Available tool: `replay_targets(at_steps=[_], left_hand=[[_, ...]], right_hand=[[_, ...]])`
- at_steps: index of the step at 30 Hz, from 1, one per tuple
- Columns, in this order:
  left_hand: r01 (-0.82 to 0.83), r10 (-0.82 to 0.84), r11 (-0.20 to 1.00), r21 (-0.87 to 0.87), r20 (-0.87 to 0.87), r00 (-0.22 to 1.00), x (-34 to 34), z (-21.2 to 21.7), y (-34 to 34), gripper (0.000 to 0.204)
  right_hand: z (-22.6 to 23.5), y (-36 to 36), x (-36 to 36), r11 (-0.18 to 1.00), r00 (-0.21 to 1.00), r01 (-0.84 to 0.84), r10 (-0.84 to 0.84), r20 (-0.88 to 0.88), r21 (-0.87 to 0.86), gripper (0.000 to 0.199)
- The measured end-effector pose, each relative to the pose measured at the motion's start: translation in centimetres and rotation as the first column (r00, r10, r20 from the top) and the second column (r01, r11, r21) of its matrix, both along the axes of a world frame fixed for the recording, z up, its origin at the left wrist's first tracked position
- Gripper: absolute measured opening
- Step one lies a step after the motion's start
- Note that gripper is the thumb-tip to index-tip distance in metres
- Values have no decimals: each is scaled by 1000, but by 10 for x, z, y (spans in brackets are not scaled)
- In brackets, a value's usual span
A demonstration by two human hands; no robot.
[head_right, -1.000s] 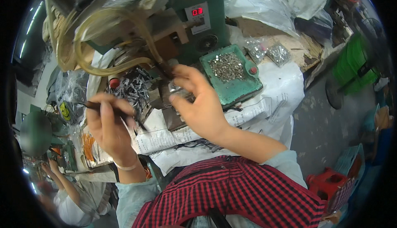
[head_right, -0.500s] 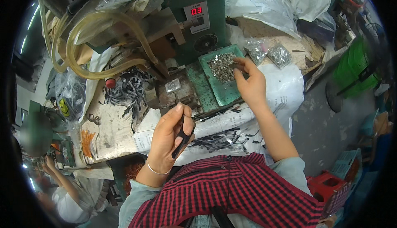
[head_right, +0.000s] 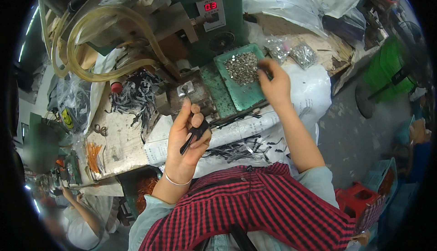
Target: The person repeatedly picks small metallic components from a green tray and places them into a machine fixture, then presses a red button to activate the machine. The person also handles black plastic strips, placing them into the machine and removing them after processing.
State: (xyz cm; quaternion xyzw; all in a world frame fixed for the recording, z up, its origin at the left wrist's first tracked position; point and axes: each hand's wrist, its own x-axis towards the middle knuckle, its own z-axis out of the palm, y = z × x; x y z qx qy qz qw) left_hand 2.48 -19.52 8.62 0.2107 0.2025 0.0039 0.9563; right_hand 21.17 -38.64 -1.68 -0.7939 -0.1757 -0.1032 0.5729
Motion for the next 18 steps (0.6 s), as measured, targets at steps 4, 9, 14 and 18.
replay_targets(at_steps=[4, 9, 14, 18], left_hand=[[33, -32, 999, 40, -17, 999, 1, -1, 1, 32], [132, -112, 905, 405, -72, 991, -7, -5, 10, 35], [177, -181, 707, 685, -66, 981, -72, -24, 41, 14], [-156, 583, -183, 971, 235, 778, -110, -38, 128, 6]], right_hand=[[18, 0, -40, 916, 993, -116, 111, -34, -385, 20], [9, 31, -43, 776, 968, 117, 50, 246, -619, 13], [5, 28, -52, 901, 988, 79, -15, 151, -426, 7], [13, 17, -54, 982, 999, 25, -29, -22, -186, 7]])
